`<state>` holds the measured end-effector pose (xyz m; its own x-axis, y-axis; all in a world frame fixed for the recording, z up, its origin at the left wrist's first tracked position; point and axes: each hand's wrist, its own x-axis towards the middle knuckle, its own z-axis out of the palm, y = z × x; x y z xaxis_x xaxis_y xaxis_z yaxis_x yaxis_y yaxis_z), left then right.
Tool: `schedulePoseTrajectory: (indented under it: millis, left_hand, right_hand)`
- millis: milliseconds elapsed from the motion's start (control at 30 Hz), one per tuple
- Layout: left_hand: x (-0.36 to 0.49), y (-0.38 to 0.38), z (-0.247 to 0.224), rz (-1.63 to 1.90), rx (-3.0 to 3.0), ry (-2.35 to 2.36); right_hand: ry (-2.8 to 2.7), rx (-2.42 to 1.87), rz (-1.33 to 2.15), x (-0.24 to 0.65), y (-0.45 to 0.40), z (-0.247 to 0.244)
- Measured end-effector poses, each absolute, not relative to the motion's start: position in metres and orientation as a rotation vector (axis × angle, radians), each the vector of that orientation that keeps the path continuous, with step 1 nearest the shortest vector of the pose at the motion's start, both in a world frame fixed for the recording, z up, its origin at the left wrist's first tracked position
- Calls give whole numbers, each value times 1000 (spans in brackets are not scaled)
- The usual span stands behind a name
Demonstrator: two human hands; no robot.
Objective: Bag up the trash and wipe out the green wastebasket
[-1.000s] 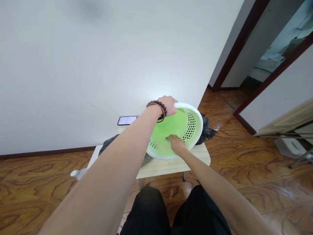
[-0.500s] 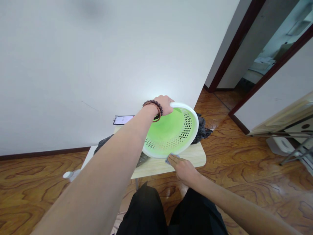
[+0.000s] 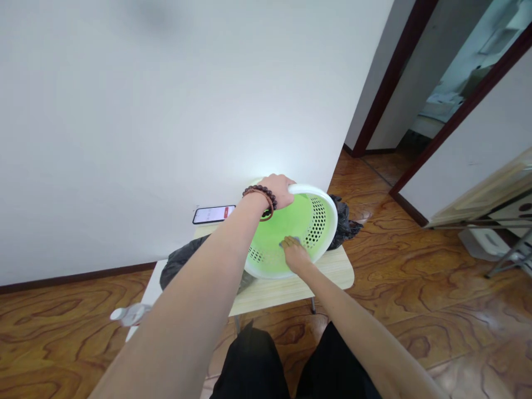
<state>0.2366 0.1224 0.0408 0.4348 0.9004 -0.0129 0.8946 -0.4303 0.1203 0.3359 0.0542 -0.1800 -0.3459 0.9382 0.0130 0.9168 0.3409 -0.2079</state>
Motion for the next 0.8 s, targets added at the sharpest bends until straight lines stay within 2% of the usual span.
schedulePoseTrajectory:
  millis: [167,333,467,667,800]
  left_hand:
    - [232,122,45,73,2560,1603]
    - [230,121,47,82,2510,1640]
    - [231,122,45,94,2518,1617]
    - [230,125,43,117,2543,1592]
    - [229,124,43,104,2525,1620]
  right_hand:
    - [-2525,-1584,179,328,24,-177]
    - [-2528,-1686,-8,318,-33,-173]
    - [-2597,-1671,74,328,-56,-158]
    - [-2507,-1605,79,340,3,-121]
    - [-2588,-1535,146,336,51,-133]
